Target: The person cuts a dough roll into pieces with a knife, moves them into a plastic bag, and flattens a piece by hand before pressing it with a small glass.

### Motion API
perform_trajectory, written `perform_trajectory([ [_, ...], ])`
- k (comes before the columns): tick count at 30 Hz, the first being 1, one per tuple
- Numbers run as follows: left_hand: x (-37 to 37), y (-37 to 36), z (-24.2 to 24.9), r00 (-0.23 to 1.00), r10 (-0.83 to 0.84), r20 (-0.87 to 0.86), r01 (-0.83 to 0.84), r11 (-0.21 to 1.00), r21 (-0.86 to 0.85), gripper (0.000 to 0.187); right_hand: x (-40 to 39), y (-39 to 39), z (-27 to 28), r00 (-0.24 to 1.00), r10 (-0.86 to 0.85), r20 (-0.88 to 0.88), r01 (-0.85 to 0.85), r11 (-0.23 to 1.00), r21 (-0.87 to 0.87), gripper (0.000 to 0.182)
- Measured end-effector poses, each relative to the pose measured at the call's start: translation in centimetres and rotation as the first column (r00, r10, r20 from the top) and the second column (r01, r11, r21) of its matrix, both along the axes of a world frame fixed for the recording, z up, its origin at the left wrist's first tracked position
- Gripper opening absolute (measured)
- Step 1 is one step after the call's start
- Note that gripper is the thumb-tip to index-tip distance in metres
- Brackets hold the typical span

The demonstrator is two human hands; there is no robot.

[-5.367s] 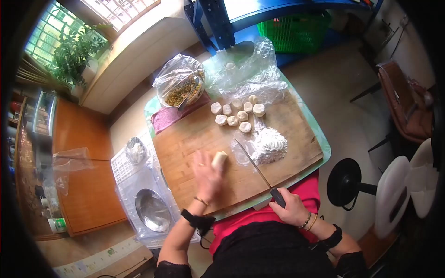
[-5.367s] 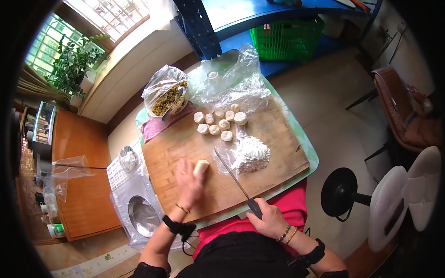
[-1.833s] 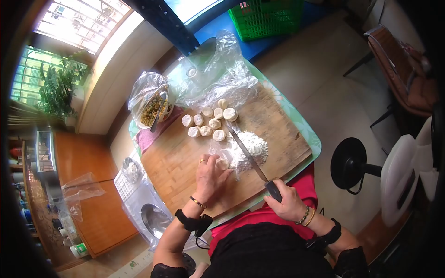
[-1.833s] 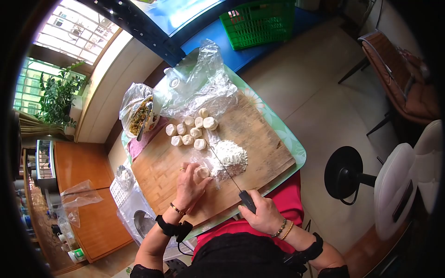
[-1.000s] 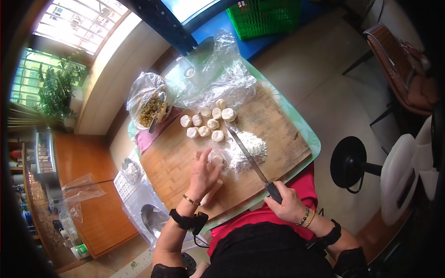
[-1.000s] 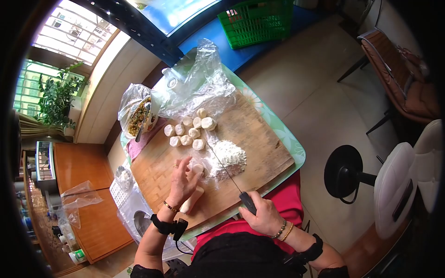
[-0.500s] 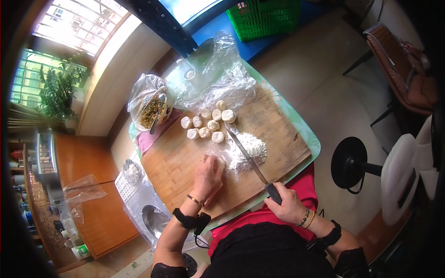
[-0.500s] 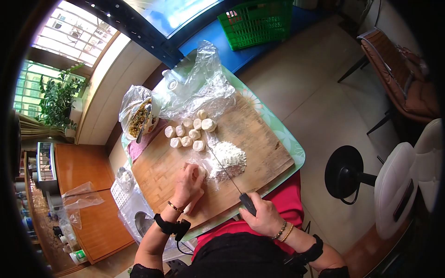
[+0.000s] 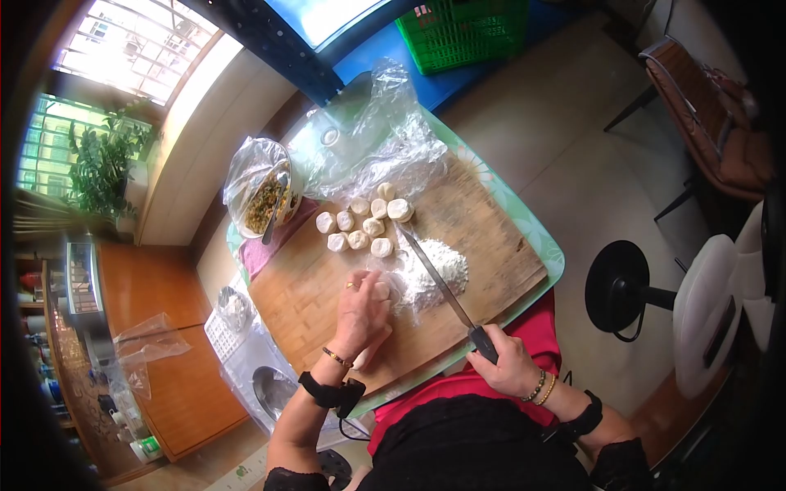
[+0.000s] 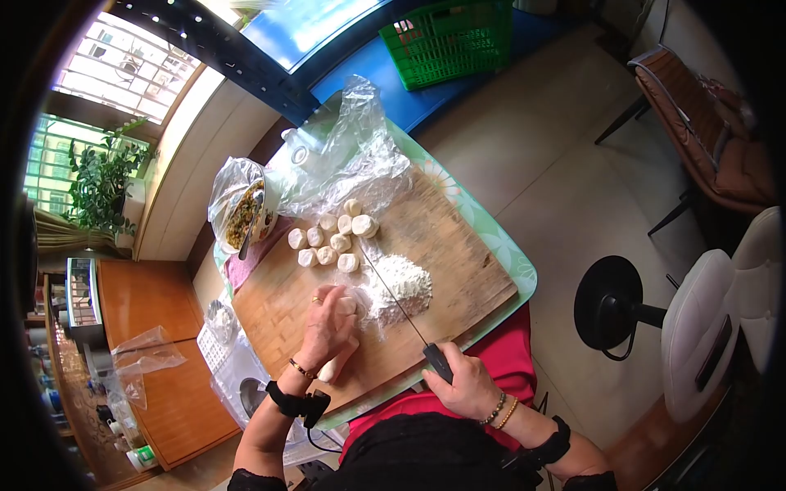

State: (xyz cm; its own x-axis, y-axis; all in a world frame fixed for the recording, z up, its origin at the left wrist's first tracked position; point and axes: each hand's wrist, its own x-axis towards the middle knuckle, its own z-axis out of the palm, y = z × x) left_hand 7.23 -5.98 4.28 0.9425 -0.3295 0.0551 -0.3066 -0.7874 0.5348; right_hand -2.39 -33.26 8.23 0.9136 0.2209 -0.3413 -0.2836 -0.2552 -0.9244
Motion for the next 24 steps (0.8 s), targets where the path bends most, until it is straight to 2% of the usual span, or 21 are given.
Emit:
perform_trajectory([
  [1,-0.1,-0.1,-0.2,0.992,0.102,0.068,-0.1,0.994,-0.033,0.025,0.0,0.0,0.0,1.0,0.007,-0.006,-0.007,1.0,-0.011,0.038],
  [2,-0.3,0.1,-0.6,0.993,0.102,0.068,-0.1,0.995,-0.03,0.025,0.1,0.0,0.0,1.0,0.007,-0.006,-0.007,1.0,-0.008,0.038],
  [4,-0.6,0.4,-1.2,0.969,0.209,-0.129,-0.189,0.97,0.151,0.029,0.1,0.0,0.1,1.0,0.01,-0.029,-0.011,1.0,-0.003,0.038],
  [5,-0.5,0.4,-1.2,0.969,0.209,-0.129,-0.189,0.97,0.152,0.029,0.1,0.0,0.1,1.0,0.01,-0.029,-0.01,1.0,-0.003,0.038],
  [7,-0.1,0.1,-0.8,0.947,0.226,-0.227,-0.225,0.974,0.034,0.026,0.1,-0.1,0.1,1.0,0.016,-0.008,-0.016,1.0,-0.012,0.038],
  [8,0.4,0.2,-0.9,0.947,0.226,-0.228,-0.225,0.974,0.034,0.026,0.1,-0.1,0.0,1.0,0.016,-0.009,-0.016,1.0,-0.012,0.038],
  [10,2.0,0.6,-0.8,0.967,0.249,-0.055,-0.246,0.968,0.052,0.019,0.1,-0.2,-0.1,1.0,-0.003,0.002,0.003,1.0,-0.003,0.038],
  [12,3.2,1.1,-0.9,0.956,0.287,-0.058,-0.283,0.957,0.062,0.023,0.1,-0.2,0.0,1.0,-0.004,-0.014,0.004,1.0,0.011,0.039],
  [14,3.9,1.7,-1.8,0.955,0.277,0.103,-0.276,0.961,-0.025,0.034,0.2,-0.3,0.1,1.0,-0.003,-0.03,0.004,1.0,0.024,0.039],
  [15,3.5,2.1,-1.8,0.963,0.248,0.106,-0.254,0.966,0.053,0.037,0.2,-0.2,0.2,1.0,0.023,-0.014,-0.023,1.0,-0.005,0.04],
  [16,3.2,2.2,-1.6,0.963,0.248,0.106,-0.254,0.966,0.053,0.037,0.3,-0.2,0.3,0.999,0.05,0.002,-0.05,0.998,-0.034,0.04],
  [18,1.8,2.8,-1.2,0.948,0.296,0.114,-0.292,0.955,-0.05,0.032,0.2,0.1,0.4,0.997,0.078,0.024,-0.078,0.997,-0.026,0.04],
  [19,0.8,3.2,-0.5,0.946,0.302,0.114,-0.299,0.953,-0.047,0.032,0.1,0.4,0.4,0.993,0.107,0.047,-0.107,0.994,-0.015,0.039],
  [21,-1.7,4.1,0.8,0.926,0.374,-0.047,-0.376,0.925,-0.057,0.025,-0.2,1.1,0.4,0.986,0.161,0.044,-0.16,0.987,-0.02,0.039],
  [22,-3.1,4.5,0.7,0.93,0.368,-0.001,-0.367,0.928,-0.071,0.017,-0.3,1.5,0.3,0.978,0.207,0.04,-0.206,0.978,-0.03,0.038],
  [24,-6.1,4.8,0.3,0.923,0.38,-0.055,-0.384,0.916,-0.117,0.016,-0.7,2.5,0.3,0.965,0.256,0.049,-0.255,0.967,-0.022,0.037],
])
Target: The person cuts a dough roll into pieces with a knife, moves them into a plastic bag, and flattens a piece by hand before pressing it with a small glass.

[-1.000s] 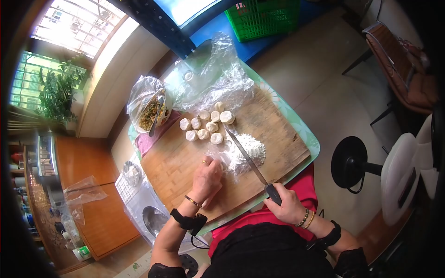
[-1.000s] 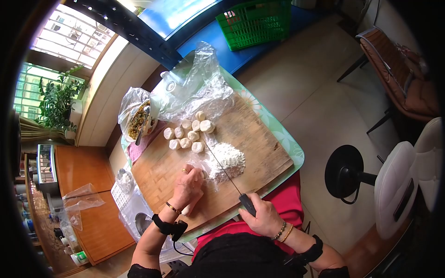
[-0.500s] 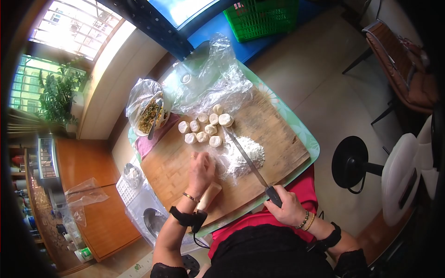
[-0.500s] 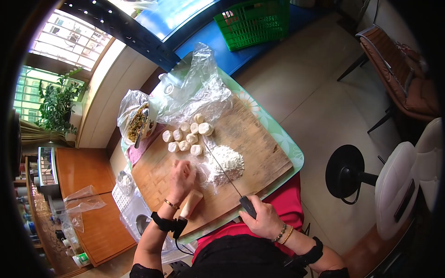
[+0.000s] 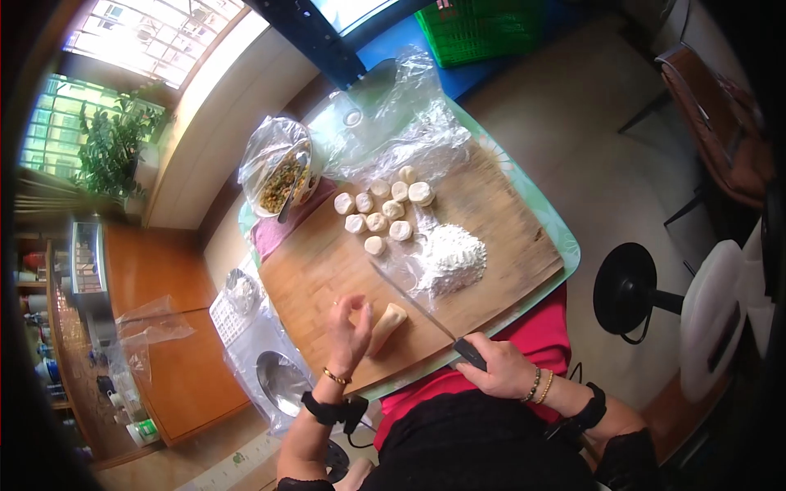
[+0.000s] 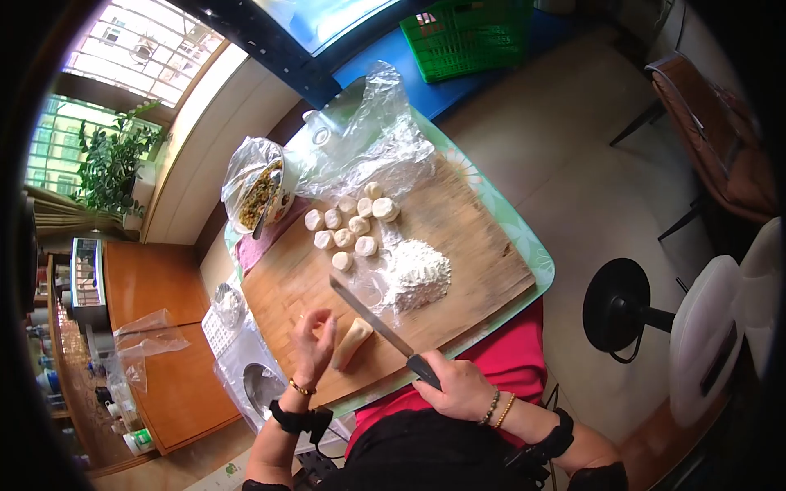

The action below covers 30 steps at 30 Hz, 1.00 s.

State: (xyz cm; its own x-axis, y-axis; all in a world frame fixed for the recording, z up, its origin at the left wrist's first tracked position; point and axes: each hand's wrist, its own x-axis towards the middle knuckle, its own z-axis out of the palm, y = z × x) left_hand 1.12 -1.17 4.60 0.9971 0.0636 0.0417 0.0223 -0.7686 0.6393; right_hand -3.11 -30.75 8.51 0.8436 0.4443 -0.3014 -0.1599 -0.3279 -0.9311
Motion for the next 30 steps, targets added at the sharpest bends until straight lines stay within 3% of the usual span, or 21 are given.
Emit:
perform_trajectory([
  [4,-2.8,-1.6,-0.1,0.998,0.051,-0.046,-0.053,0.997,-0.049,0.015,-1.0,1.5,0.3,0.99,0.139,-0.014,-0.139,0.99,-0.038,0.034],
  [13,-3.7,-3.1,-2.7,0.985,0.173,-0.026,-0.174,0.97,-0.17,0.017,-2.4,2.4,1.6,0.984,0.177,-0.017,-0.177,0.966,-0.188,0.035],
  [30,-4.0,-3.8,-3.8,0.981,0.185,0.05,-0.183,0.982,-0.049,0.019,-1.5,3.5,1.4,0.964,0.257,-0.074,-0.267,0.926,-0.265,0.034],
])
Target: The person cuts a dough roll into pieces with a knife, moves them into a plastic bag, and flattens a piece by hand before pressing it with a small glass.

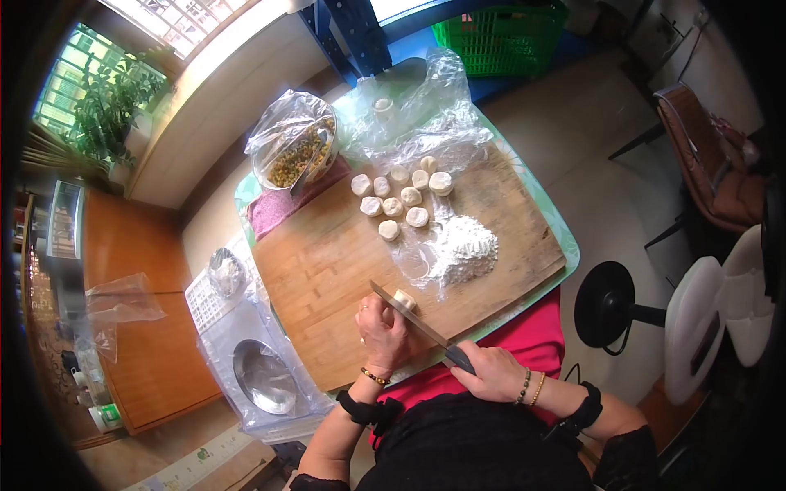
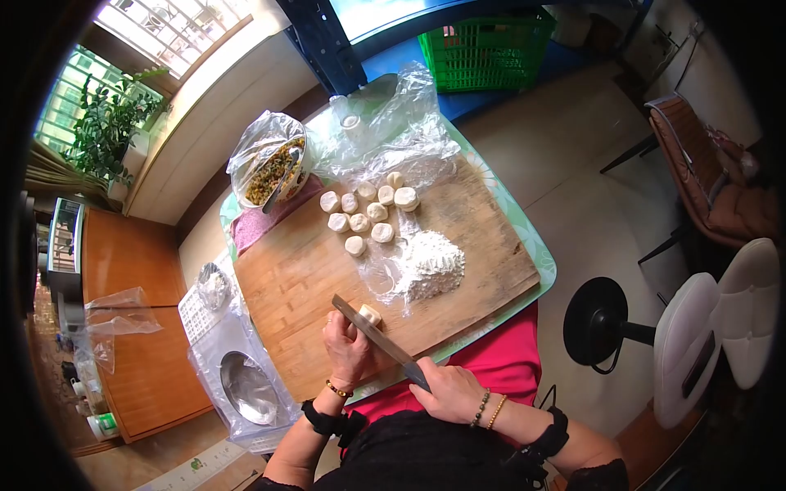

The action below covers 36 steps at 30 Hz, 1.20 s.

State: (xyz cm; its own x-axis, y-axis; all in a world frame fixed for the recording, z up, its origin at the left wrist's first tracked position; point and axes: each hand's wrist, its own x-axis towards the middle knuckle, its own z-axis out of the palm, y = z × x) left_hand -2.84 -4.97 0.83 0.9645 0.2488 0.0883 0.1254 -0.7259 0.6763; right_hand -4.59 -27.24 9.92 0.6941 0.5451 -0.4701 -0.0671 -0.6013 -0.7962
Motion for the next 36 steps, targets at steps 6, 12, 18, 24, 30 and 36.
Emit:
perform_trajectory([
  [6,0.0,0.0,-0.5,1.0,0.019,-0.003,-0.019,0.999,-0.027,0.021,1.8,2.4,-2.2,0.995,0.058,0.076,-0.055,0.997,-0.047,0.032],
  [12,0.0,0.4,-0.4,0.996,-0.042,0.08,0.035,0.996,0.086,0.02,4.2,4.8,-3.9,0.991,0.026,0.128,-0.021,0.999,-0.035,0.032],
  [18,0.4,0.6,0.8,0.997,-0.017,-0.077,0.008,0.992,-0.124,0.026,4.3,3.0,-4.3,0.979,-0.185,0.081,0.172,0.974,0.147,0.033],
  [24,1.1,0.8,2.6,0.989,-0.147,-0.018,0.148,0.988,0.045,0.039,5.0,-0.6,-1.7,0.954,-0.289,0.076,0.266,0.938,0.224,0.032],
  [30,3.9,-1.8,3.4,0.927,-0.374,-0.01,0.365,0.898,0.247,0.054,3.2,-3.5,-0.8,0.929,-0.365,0.063,0.337,0.904,0.264,0.031],
  [36,6.9,-2.9,1.4,0.911,-0.402,-0.087,0.406,0.913,0.035,0.039,1.2,-5.0,-1.2,0.9,-0.436,0.017,0.418,0.873,0.25,0.032],
])
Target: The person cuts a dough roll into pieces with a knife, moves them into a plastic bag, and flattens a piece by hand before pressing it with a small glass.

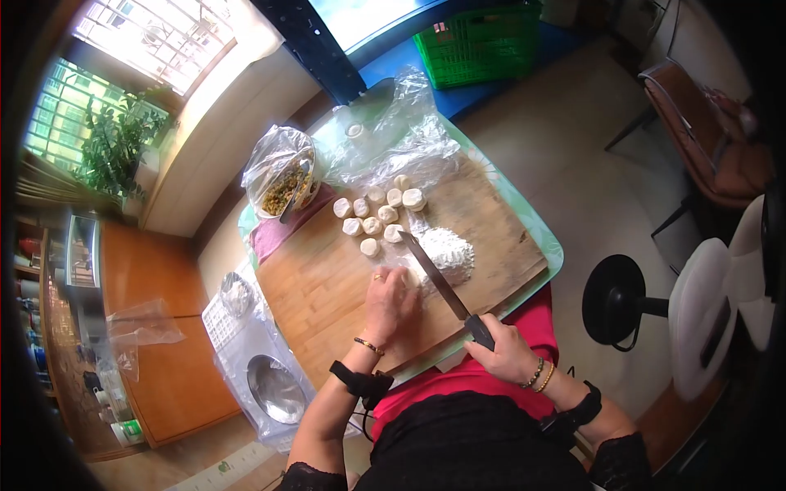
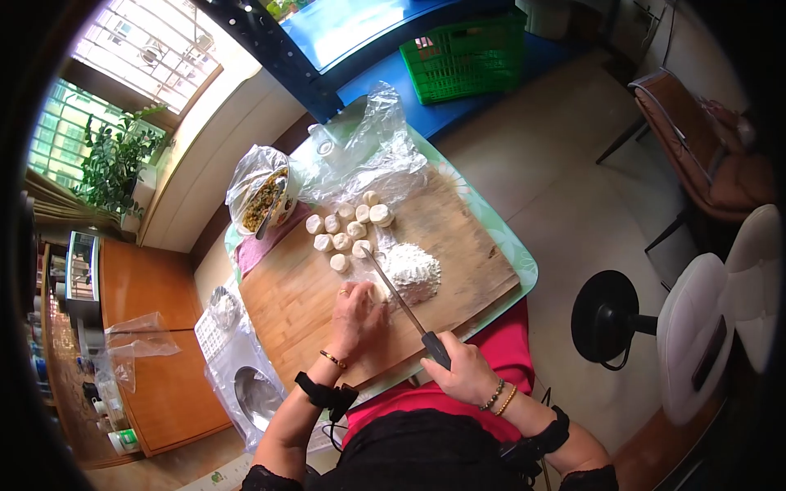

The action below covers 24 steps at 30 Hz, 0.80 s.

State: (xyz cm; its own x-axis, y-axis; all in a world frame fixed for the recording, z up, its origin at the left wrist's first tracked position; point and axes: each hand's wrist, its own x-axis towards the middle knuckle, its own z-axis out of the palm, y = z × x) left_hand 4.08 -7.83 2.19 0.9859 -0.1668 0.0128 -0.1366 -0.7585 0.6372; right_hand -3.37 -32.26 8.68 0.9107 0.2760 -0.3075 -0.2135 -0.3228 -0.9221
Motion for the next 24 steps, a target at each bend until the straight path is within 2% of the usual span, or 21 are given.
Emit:
perform_trajectory([
  [1,0.1,0.2,-0.2,1.0,-0.007,-0.002,0.007,1.0,0.0,0.039,-0.1,-0.2,0.1,1.0,-0.007,-0.002,0.007,1.0,0.0,0.032],
  [3,0.2,0.9,-0.4,0.993,-0.057,0.107,0.053,0.997,0.047,0.03,-0.2,-0.4,0.4,1.0,-0.025,-0.004,0.025,1.0,0.008,0.033],
  [7,-0.8,2.1,0.5,0.99,-0.123,0.065,0.119,0.991,0.056,0.024,-0.3,-0.4,-0.1,0.997,-0.075,-0.004,0.075,0.994,0.073,0.033],
  [9,-1.2,2.2,1.0,0.995,-0.026,-0.101,0.016,0.995,-0.095,0.016,-0.2,-0.4,0.0,0.998,-0.061,-0.015,0.062,0.996,0.057,0.034],
  [10,-1.0,2.3,0.6,0.994,-0.028,-0.104,0.018,0.995,-0.095,0.016,-0.2,-0.5,0.0,0.998,-0.064,-0.019,0.065,0.996,0.057,0.034],
  [11,-0.8,2.7,-0.2,0.97,0.136,-0.204,-0.18,0.96,-0.216,0.015,-0.2,-0.5,0.0,0.999,-0.046,-0.022,0.047,0.998,0.033,0.034],
  [12,-0.5,3.2,-1.1,0.906,0.278,-0.318,-0.377,0.872,-0.312,0.016,-0.2,-0.5,0.1,0.999,-0.028,-0.023,0.028,1.0,0.01,0.035],
  [13,0.2,3.8,-1.1,0.89,0.323,-0.323,-0.406,0.883,-0.236,0.018,-0.2,-0.5,0.2,0.999,-0.028,-0.023,0.028,1.0,0.009,0.035],
  [16,0.4,3.4,-0.6,0.905,0.341,-0.254,-0.391,0.902,-0.183,0.02,-0.5,-0.6,0.2,0.999,-0.044,-0.023,0.044,0.999,0.014,0.035],
  [17,0.2,2.8,0.6,0.965,0.217,-0.146,-0.215,0.976,0.03,0.022,-0.6,-0.6,0.0,0.997,-0.067,-0.025,0.068,0.997,0.045,0.035],
  [18,-0.1,2.4,0.6,0.965,0.218,-0.146,-0.216,0.976,0.032,0.022,-0.7,-0.5,-0.2,0.996,-0.087,-0.026,0.089,0.993,0.077,0.034],
  [20,-0.9,1.5,0.4,1.0,-0.012,0.011,0.011,0.99,0.138,0.026,-0.6,-0.5,0.0,0.997,-0.072,-0.04,0.075,0.996,0.054,0.034],
  [22,-1.1,1.2,0.8,0.997,-0.074,-0.028,0.077,0.99,0.118,0.029,-0.5,-0.6,0.3,0.996,-0.062,-0.058,0.064,0.998,0.027,0.034],
  [24,-1.3,1.0,1.0,0.971,-0.215,0.103,0.209,0.976,0.06,0.027,-0.5,-0.6,0.4,0.997,-0.041,-0.063,0.042,0.999,0.007,0.033],
])
